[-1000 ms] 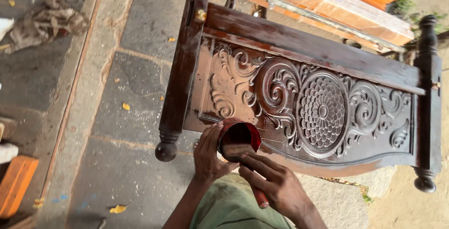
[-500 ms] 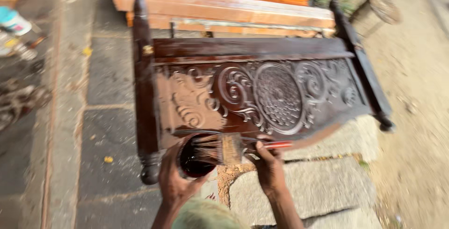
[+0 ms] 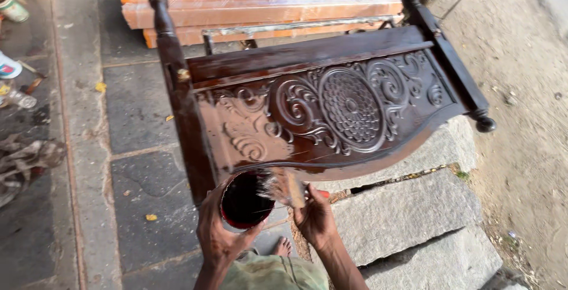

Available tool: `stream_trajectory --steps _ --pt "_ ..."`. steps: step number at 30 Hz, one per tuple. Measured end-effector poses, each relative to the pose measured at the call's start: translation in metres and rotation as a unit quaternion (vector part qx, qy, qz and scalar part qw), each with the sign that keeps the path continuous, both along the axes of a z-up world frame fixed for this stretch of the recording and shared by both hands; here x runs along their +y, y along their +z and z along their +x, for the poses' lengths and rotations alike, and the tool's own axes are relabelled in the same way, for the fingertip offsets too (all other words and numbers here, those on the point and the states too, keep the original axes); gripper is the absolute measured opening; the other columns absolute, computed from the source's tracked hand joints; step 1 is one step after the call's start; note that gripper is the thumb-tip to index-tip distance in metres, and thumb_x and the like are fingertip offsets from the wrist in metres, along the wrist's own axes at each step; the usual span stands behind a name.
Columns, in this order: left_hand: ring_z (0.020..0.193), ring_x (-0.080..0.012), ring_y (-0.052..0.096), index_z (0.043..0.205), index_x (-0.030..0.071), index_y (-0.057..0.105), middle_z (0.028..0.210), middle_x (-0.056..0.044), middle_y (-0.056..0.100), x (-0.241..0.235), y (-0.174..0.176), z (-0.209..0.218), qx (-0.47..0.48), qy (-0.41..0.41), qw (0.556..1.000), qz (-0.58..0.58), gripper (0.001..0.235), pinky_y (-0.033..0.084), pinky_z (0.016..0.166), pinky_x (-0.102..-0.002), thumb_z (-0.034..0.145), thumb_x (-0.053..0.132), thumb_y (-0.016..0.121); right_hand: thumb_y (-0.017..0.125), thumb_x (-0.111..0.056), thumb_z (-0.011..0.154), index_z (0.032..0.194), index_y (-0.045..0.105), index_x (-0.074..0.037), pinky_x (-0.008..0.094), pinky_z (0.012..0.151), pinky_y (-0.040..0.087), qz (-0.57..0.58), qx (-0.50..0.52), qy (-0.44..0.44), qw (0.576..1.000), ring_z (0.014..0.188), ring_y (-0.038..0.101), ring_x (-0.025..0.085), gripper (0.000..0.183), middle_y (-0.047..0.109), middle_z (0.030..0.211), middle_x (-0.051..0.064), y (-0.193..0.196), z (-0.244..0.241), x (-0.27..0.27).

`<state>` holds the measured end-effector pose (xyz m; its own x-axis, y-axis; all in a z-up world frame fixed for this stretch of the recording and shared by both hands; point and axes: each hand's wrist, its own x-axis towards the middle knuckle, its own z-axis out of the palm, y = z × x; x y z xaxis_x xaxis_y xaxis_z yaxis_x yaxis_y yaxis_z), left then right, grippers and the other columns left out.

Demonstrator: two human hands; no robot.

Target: The person applies dark stain to a carved wooden headboard using a brush. They hold a red can of stain in the left hand and repeatedly dip the brush to cover the carved floral and scroll patterns, working across the surface.

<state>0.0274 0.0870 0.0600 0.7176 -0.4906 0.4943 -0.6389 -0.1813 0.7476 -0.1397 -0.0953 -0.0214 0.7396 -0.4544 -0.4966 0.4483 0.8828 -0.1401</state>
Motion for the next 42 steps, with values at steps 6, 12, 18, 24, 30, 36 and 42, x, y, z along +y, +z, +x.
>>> stream_trajectory --steps 6,12,18,24,30,36,42 --pt "0.117 -0.0359 0.064 0.139 0.002 0.052 0.127 -0.02 0.064 0.04 -0.002 0.047 0.041 0.03 0.998 0.037 0.105 0.054 0.098 -0.049 0.05 0.037 0.098 0.069 -0.019 0.094 0.1 0.076 -0.01 0.028 0.075 0.064 0.013 0.08 -0.065 0.995 0.092 0.074 0.019 0.013 0.078 0.096 0.005 -0.048 0.015 -0.013" --pt "0.121 -0.0371 0.061 0.138 0.003 0.052 0.131 -0.02 0.061 0.082 -0.006 0.079 0.023 0.099 0.994 0.036 0.105 0.053 0.1 -0.049 0.051 0.038 0.099 0.074 -0.02 0.102 0.109 0.072 -0.014 0.032 0.084 0.064 -0.131 0.103 -0.108 0.98 0.093 0.072 0.016 0.01 0.071 0.104 0.003 -0.042 0.035 -0.055" --pt "0.117 -0.0346 0.065 0.134 0.003 0.055 0.129 -0.017 0.063 0.106 -0.022 0.084 0.039 0.218 0.975 0.018 0.099 0.055 0.099 -0.045 0.052 0.036 0.099 0.073 -0.013 0.097 0.115 0.066 -0.006 0.038 0.081 0.064 -0.411 0.276 -0.023 0.869 0.096 0.074 0.023 0.02 0.071 0.112 0.013 0.004 0.089 -0.09" --pt "0.117 -0.0329 0.066 0.136 -0.001 0.055 0.129 -0.018 0.063 0.11 -0.033 0.074 0.059 0.322 0.944 0.028 0.099 0.056 0.099 -0.042 0.055 0.036 0.098 0.08 -0.011 0.083 0.115 0.071 0.0 0.036 0.073 0.067 -0.613 0.373 0.204 0.665 0.084 0.078 0.022 0.036 0.078 0.103 0.017 0.034 0.157 -0.091" --pt "0.115 -0.0333 0.067 0.137 -0.004 0.054 0.129 -0.02 0.064 0.095 -0.027 0.058 0.075 0.43 0.898 0.054 0.103 0.057 0.098 -0.043 0.055 0.039 0.097 0.081 -0.013 0.086 0.1 0.079 0.002 0.032 0.062 0.06 -0.788 0.311 0.221 0.484 0.068 0.075 0.02 0.021 0.079 0.082 0.014 -0.001 0.262 -0.102" --pt "0.113 -0.0313 0.07 0.138 -0.008 0.053 0.129 -0.021 0.067 0.075 -0.026 0.043 0.126 0.464 0.874 0.071 0.104 0.06 0.095 -0.041 0.056 0.039 0.097 0.072 -0.016 0.098 0.102 0.079 -0.003 0.029 0.064 0.06 -0.786 0.287 0.171 0.521 0.069 0.073 0.017 0.015 0.078 0.086 0.011 -0.053 0.274 -0.135" --pt "0.113 -0.029 0.071 0.138 -0.01 0.052 0.13 -0.02 0.067 0.052 -0.024 0.045 0.151 0.454 0.876 0.058 0.105 0.062 0.095 -0.038 0.058 0.041 0.097 0.078 -0.019 0.089 0.108 0.077 -0.004 0.027 0.064 0.066 -0.734 0.255 0.34 0.53 0.075 0.078 0.015 0.024 0.08 0.099 0.013 -0.043 0.194 -0.123"
